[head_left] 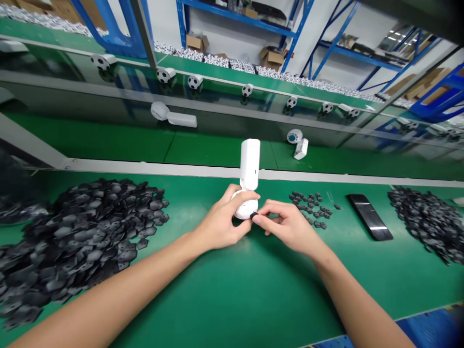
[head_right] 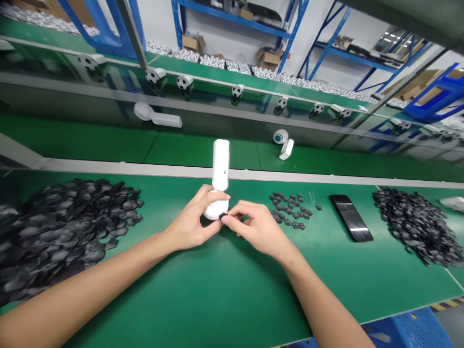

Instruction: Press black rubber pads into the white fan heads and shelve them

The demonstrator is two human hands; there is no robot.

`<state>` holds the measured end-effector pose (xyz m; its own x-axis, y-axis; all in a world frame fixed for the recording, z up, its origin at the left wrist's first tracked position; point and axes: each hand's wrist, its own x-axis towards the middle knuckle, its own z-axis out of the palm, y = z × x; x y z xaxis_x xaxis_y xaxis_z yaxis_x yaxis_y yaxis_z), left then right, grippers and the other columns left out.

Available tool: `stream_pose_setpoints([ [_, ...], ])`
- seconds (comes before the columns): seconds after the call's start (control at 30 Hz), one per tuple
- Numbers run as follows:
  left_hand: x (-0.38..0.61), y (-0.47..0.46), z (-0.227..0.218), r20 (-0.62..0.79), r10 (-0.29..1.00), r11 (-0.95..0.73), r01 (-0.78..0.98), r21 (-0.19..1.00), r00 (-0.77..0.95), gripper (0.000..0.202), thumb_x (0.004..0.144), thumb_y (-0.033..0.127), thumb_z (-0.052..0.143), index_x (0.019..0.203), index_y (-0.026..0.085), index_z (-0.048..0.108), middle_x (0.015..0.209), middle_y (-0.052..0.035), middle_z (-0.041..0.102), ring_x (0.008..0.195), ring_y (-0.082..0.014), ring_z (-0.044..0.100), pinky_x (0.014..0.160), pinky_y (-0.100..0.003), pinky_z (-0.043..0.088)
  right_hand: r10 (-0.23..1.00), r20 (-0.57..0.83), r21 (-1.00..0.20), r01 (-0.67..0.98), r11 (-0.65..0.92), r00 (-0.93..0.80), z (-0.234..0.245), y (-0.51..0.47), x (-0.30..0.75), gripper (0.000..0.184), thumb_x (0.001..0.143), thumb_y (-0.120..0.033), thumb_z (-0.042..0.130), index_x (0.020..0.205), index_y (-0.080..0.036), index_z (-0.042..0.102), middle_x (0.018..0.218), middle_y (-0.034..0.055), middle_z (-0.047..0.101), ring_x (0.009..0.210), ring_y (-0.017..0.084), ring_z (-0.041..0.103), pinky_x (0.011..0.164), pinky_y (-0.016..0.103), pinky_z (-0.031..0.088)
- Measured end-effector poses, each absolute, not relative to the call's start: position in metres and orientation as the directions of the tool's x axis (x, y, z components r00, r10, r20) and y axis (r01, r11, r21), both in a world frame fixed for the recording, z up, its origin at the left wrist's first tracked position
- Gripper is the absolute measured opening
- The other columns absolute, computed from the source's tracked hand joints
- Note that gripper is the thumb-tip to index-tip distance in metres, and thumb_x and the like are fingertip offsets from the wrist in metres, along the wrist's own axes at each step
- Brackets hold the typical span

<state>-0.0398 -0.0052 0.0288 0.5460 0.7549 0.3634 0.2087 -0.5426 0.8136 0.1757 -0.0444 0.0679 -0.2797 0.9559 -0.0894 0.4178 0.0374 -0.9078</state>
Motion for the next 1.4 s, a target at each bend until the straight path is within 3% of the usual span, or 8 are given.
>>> stream_pose_setpoints([
  [0.37,-0.038,-0.007,0.030,0.301,0.789,-0.486,0.244,0.840,0.536,0.061,0.082,0.055,0.086,0.133,0.032,0.061,0.126,-0.0062,0.053,0.106,-0.0230,0.065,0.095,-0.038,0.055,0.996,-0.019,-0.913,0.408,0.019,-0.089,0.059,-0.047,0.162,0.032,0.084,-0.047,0.086,0.073,-0.020,0.073,0.074,0.0014,0.069,0.064,0.016,0.060,0.058,0.027,0.047],
  [0.63,-0.038,-0.013,0.033,0.279,0.813,-0.447,0.243,0.861,0.511,0.054,0.082,0.059,0.085,0.125,0.031,0.069,0.115,-0.0047,0.055,0.100,-0.0212,0.065,0.093,-0.035,0.056,0.998,-0.050,-0.873,0.487,-0.029,-0.029,0.053,-0.056,0.160,0.045,0.087,-0.056,0.081,0.065,-0.021,0.064,0.061,-0.0009,0.060,0.058,0.015,0.053,0.056,0.027,0.040],
  [0.77,-0.037,-0.013,0.033,0.275,0.817,-0.414,0.183,0.892,0.508,0.057,0.079,0.059,0.087,0.126,0.031,0.069,0.112,-0.0046,0.060,0.107,-0.0220,0.065,0.096,-0.033,0.055,0.983,-0.005,-0.856,0.509,0.090,-0.182,0.052,-0.050,0.173,0.045,0.090,-0.060,0.075,0.069,-0.022,0.065,0.071,0.0011,0.064,0.067,0.019,0.057,0.062,0.029,0.044],
  [0.93,-0.035,-0.006,0.030,0.324,0.842,-0.400,0.097,0.911,0.431,0.034,0.090,0.048,0.078,0.115,0.025,0.073,0.110,-0.0049,0.068,0.101,-0.0202,0.067,0.095,-0.032,0.053,0.978,-0.035,-0.728,0.676,0.115,-0.205,0.063,-0.029,0.226,0.047,0.104,-0.064,0.050,0.108,-0.027,0.080,0.092,0.0062,0.075,0.075,0.023,0.065,0.067,0.035,0.051],
  [1.03,-0.035,-0.004,0.033,0.264,0.881,-0.335,0.126,0.934,0.393,0.026,0.093,0.043,0.073,0.110,0.023,0.072,0.110,-0.0054,0.071,0.099,-0.0217,0.067,0.094,-0.035,0.051,0.997,0.076,-0.577,0.816,0.045,-0.002,0.077,-0.023,0.256,0.045,0.101,-0.064,0.057,0.109,-0.026,0.080,0.096,0.0069,0.078,0.083,0.026,0.070,0.079,0.037,0.053],
  [1.1,-0.036,-0.002,0.034,0.240,0.870,-0.326,0.137,0.935,0.432,0.025,0.094,0.042,0.071,0.109,0.022,0.071,0.109,-0.0050,0.071,0.097,-0.0220,0.066,0.092,-0.036,0.050,0.999,0.035,-0.540,0.841,0.044,-0.029,0.083,-0.022,0.267,0.038,0.101,-0.057,0.061,0.105,-0.024,0.079,0.099,0.0069,0.080,0.088,0.026,0.072,0.082,0.037,0.053],
  [1.23,-0.040,0.001,0.036,0.197,0.854,-0.320,0.187,0.929,0.482,0.022,0.096,0.040,0.067,0.109,0.022,0.071,0.104,-0.0041,0.068,0.085,-0.0190,0.062,0.079,-0.033,0.048,0.984,-0.150,-0.526,0.851,0.004,-0.098,0.081,-0.022,0.276,0.029,0.098,-0.048,0.065,0.102,-0.023,0.079,0.091,0.0051,0.079,0.076,0.021,0.068,0.067,0.032,0.049],
  [1.4,-0.040,-0.002,0.041,0.140,0.869,-0.261,0.199,0.945,0.475,0.024,0.098,0.043,0.064,0.110,0.023,0.070,0.102,-0.0038,0.068,0.080,-0.0179,0.061,0.072,-0.030,0.048,0.978,-0.190,-0.501,0.865,-0.016,-0.092,0.077,-0.025,0.272,0.029,0.091,-0.050,0.073,0.086,-0.022,0.078,0.070,0.0014,0.071,0.062,0.018,0.060,0.057,0.030,0.041],
])
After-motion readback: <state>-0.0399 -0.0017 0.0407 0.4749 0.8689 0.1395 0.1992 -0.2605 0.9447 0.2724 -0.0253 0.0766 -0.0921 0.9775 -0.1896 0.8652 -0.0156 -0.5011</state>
